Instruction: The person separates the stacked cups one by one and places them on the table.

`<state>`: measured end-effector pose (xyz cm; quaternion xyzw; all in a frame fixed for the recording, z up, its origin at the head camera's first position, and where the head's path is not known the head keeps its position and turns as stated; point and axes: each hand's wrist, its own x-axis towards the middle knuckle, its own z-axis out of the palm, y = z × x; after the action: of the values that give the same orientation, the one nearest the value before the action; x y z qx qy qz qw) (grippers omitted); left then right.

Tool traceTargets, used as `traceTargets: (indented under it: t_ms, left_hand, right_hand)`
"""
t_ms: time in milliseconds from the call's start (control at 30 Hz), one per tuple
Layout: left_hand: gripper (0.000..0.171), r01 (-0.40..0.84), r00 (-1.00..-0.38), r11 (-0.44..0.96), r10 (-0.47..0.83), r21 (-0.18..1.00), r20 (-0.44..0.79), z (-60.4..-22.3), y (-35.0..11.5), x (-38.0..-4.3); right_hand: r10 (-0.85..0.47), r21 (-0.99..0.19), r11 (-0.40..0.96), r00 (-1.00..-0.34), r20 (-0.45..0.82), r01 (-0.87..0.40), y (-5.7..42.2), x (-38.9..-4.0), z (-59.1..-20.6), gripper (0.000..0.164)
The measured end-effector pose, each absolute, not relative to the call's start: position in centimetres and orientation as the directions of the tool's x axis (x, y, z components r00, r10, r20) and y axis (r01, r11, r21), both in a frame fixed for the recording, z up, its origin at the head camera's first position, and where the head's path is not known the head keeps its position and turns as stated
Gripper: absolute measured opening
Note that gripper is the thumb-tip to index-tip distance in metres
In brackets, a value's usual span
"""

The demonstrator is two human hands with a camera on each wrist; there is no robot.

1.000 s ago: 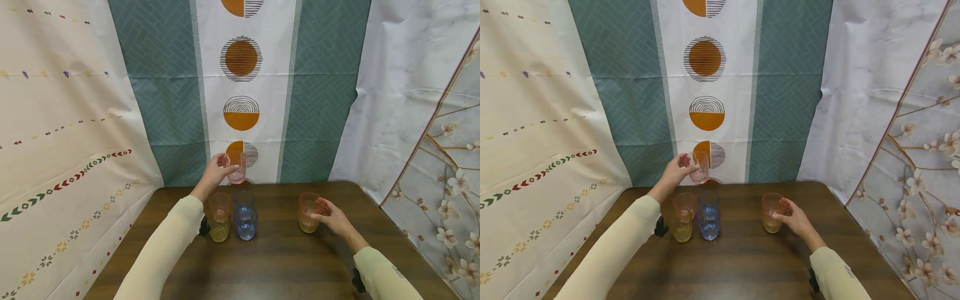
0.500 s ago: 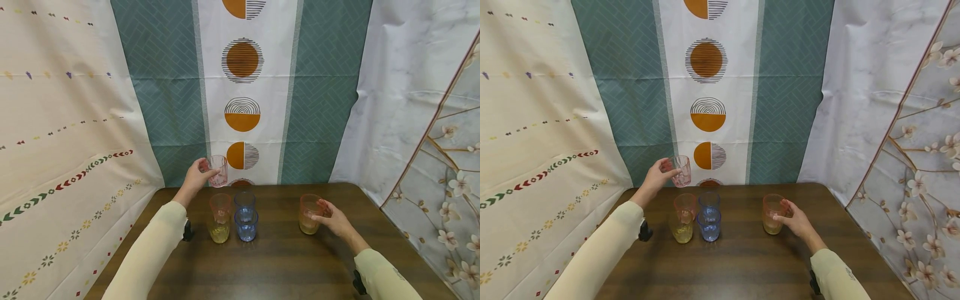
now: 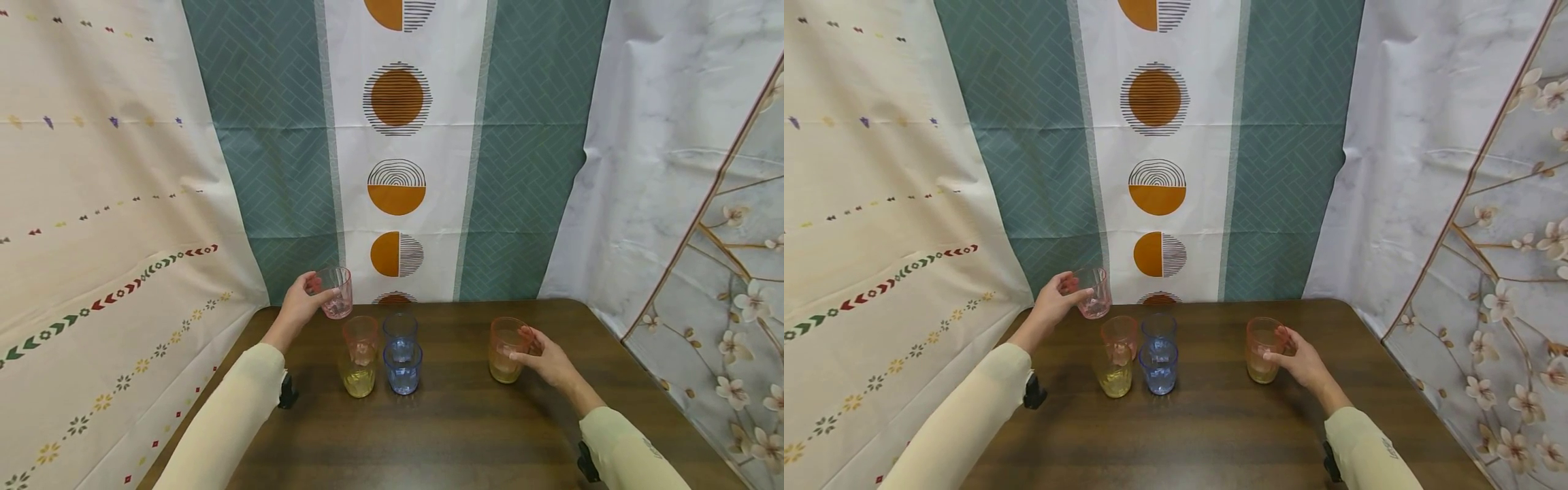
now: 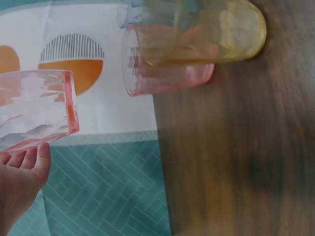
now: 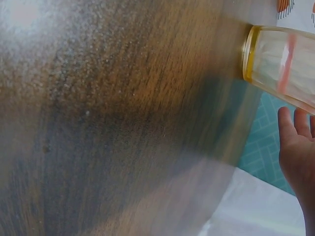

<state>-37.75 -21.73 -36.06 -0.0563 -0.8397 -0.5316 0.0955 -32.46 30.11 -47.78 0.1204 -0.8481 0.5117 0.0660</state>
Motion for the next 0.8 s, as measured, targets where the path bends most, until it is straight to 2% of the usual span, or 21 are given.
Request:
traceTargets:
  t_ms: [800]
  left_hand:
    - [0.09,0.085,-0.988,0.44,-0.077,0.894,0.133,-41.5,-25.7,-37.5]
  right_hand:
    - [-0.131,-0.856,0.443,-0.963,0.234,-0.268,30.1,-32.5,-48.0,0.078]
